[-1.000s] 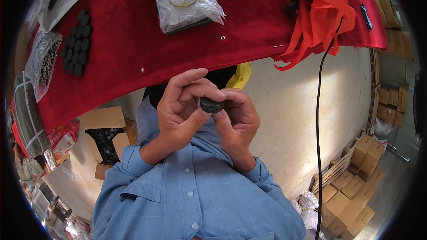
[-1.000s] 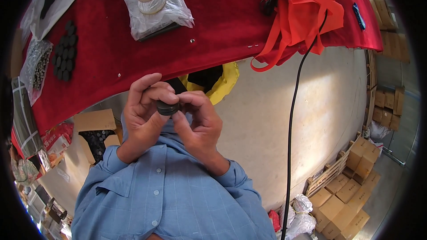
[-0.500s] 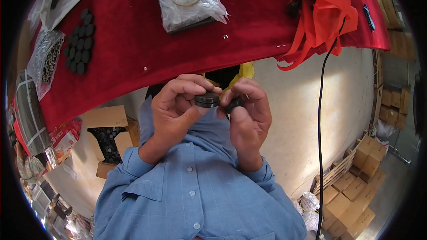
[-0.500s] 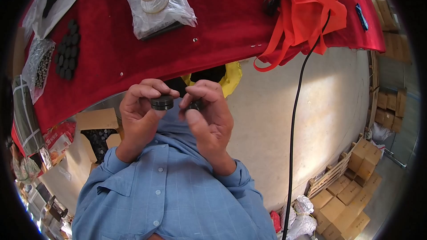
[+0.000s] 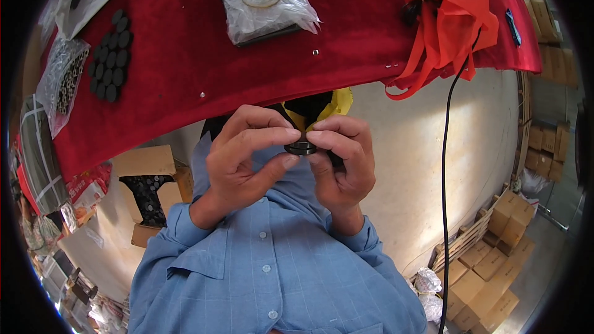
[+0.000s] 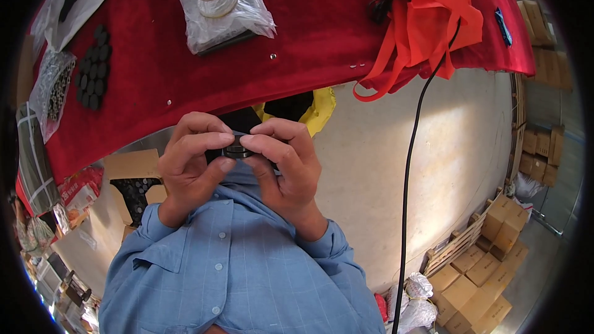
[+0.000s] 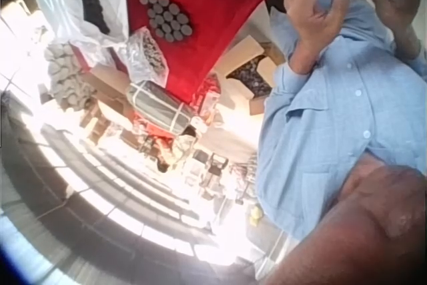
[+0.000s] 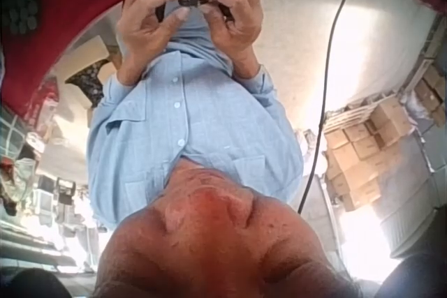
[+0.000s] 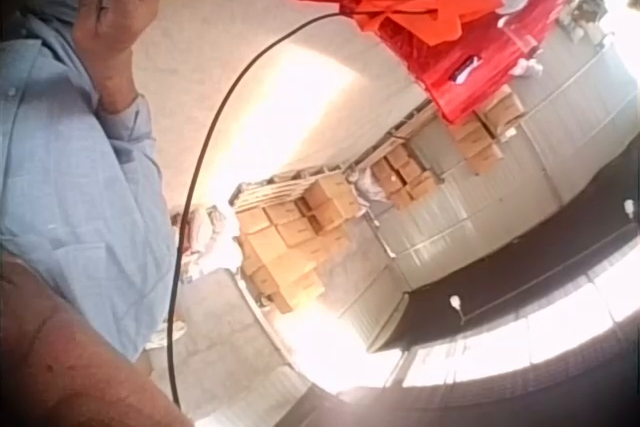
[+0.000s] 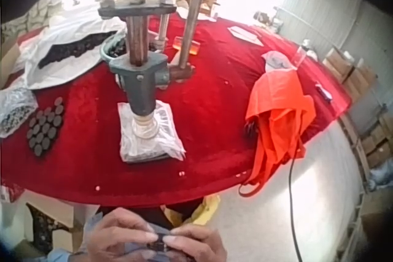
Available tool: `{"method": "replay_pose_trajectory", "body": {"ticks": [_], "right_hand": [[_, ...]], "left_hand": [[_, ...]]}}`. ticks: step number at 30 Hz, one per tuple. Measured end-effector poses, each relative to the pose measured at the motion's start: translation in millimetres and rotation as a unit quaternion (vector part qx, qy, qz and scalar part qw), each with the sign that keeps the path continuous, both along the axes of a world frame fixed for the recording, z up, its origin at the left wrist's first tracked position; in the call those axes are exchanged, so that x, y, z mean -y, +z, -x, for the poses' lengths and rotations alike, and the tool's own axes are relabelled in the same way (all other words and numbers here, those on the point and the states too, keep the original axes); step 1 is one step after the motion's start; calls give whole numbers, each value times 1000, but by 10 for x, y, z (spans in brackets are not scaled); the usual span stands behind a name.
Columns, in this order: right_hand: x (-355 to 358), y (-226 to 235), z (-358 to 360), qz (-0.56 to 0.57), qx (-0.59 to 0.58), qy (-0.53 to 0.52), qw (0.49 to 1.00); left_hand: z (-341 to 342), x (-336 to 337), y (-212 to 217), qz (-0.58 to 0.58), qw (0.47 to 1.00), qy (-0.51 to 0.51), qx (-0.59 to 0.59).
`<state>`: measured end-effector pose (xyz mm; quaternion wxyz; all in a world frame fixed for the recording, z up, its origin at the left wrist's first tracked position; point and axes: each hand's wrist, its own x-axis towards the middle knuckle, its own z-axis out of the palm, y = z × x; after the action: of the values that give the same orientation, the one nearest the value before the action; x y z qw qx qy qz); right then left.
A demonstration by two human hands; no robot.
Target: The person assembles black circular plastic components by joining them with a manual hand press.
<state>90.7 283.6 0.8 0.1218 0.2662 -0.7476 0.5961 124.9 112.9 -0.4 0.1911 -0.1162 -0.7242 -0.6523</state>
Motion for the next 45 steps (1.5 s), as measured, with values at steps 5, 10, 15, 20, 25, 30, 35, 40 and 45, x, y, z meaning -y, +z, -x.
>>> {"method": "replay_pose_trajectory", "body": {"ticks": [5,10,15,20,25,30,35,40,45], "right_hand": [[91,62,16,4,-18,9,1000],[210,25,5,12,-29,-10,999],[265,85,-61,73,173,63,980],[257,56,-53,382,411,174,809],[165,36,-21,384,457,92,797],[131,-85,-25,397,446,103,796],[179,-157,-20,446,397,68,799],[164,-120,-115,362,313,92,874],[179,-80,-149,276,151,72,947]], "left_hand": [[16,20,-7,29,998,22,-47],[-14,41,-45,40,997,47,-56],[-88,36,-178,-221,968,12,118],[-44,29,-137,-539,806,-62,236],[-36,107,-147,-615,735,-97,267],[-26,81,-62,-569,761,-96,297],[-80,-46,-24,-398,862,-50,310],[-105,-170,-46,-90,984,0,154],[-76,-72,10,69,996,49,-18]]}}
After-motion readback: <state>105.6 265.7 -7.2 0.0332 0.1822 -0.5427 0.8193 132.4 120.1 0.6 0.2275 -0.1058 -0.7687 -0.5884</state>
